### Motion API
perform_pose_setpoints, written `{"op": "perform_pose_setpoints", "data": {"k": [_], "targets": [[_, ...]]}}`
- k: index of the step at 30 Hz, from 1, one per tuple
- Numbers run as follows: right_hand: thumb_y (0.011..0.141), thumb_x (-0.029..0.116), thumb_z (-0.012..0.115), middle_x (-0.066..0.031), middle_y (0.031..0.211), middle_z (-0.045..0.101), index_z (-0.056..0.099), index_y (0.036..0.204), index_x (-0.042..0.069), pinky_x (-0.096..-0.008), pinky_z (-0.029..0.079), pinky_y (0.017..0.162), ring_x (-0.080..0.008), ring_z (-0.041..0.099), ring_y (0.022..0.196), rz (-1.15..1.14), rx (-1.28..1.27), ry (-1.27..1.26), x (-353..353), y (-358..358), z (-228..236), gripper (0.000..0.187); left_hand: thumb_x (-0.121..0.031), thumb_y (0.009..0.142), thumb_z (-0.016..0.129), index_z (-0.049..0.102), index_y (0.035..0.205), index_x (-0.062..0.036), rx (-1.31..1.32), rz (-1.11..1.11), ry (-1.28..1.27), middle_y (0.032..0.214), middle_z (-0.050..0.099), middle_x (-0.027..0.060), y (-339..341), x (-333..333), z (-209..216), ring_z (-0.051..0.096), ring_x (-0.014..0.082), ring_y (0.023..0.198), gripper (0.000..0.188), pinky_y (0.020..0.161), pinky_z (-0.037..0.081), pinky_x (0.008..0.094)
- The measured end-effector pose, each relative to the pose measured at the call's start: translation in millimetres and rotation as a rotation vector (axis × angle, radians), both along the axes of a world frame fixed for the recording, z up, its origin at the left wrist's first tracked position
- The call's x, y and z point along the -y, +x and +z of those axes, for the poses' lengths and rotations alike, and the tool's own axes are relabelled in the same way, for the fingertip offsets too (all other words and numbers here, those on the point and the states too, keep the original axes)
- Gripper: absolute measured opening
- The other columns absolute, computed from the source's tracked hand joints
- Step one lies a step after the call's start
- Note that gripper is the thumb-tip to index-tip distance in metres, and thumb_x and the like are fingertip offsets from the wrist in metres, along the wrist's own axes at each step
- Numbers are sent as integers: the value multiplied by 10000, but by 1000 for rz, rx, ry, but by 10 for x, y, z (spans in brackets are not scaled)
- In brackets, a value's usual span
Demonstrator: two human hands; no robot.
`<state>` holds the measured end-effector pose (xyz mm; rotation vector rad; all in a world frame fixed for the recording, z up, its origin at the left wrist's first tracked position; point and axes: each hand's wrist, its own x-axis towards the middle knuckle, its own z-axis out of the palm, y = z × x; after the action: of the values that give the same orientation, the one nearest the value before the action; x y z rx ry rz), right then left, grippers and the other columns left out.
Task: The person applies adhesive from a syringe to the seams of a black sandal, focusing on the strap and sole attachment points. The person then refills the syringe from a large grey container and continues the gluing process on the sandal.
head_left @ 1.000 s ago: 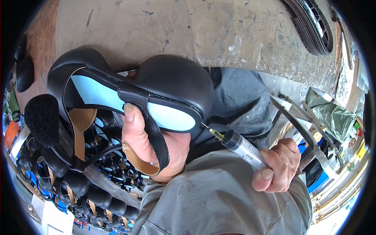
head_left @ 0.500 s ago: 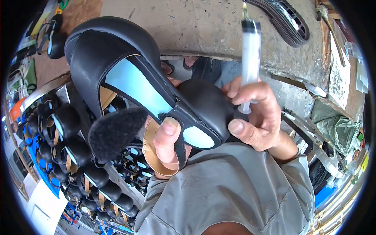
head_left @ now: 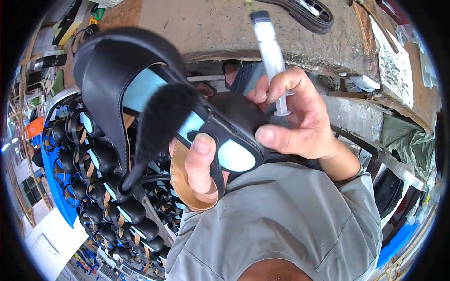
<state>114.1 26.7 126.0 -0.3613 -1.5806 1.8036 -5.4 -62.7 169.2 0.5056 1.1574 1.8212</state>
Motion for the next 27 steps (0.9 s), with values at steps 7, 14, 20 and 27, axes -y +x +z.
{"op": "perform_pose_setpoints", "data": {"k": [7, 14, 20, 27], "targets": [[648, 88, 836, -38, 1140, 371, 343, 1147, 146, -321, 428, 864, -146, 443, 1061, -190, -166, -257, 331, -259, -48, 704, -585, 787, 581, 421, 1208, 39, -403, 250, 194, 1065, 581, 167, -35, -79, -174, 591, 267, 984, 770, 858, 486, 408], [682, -75, 724, -42, 1065, 412, 346, 1114, 126, -298, 472, 831, -155, 485, 1010, -206, -259, -371, -110, -260, 3, 607, -260, 765, 681, 502, 1206, -31, -1202, -39, -12, 1130, 579, 151, -768, 96, -776, 535, 282, 1084, 528, 998, 358, 416], [664, 10, 764, -27, 998, 444, 376, 1087, 117, -276, 468, 790, -118, 508, 907, -47, 83, -184, -374, -244, 272, 583, -481, 843, 550, 453, 1265, 32, 5, -709, 11, 1181, 564, 149, -1579, 461, -449, 562, 238, 1078, 671, 914, 423, 352], [701, 123, 792, -6, 929, 442, 409, 1042, 112, -233, 417, 699, -72, 453, 835, -83, 201, -58, -533, -445, 87, 513, -177, 785, 717, 548, 1151, -7, -584, -733, -297, 1023, 613, 52, -1092, 47, -486, 536, 125, 938, 437, 845, 432, 277]]}}
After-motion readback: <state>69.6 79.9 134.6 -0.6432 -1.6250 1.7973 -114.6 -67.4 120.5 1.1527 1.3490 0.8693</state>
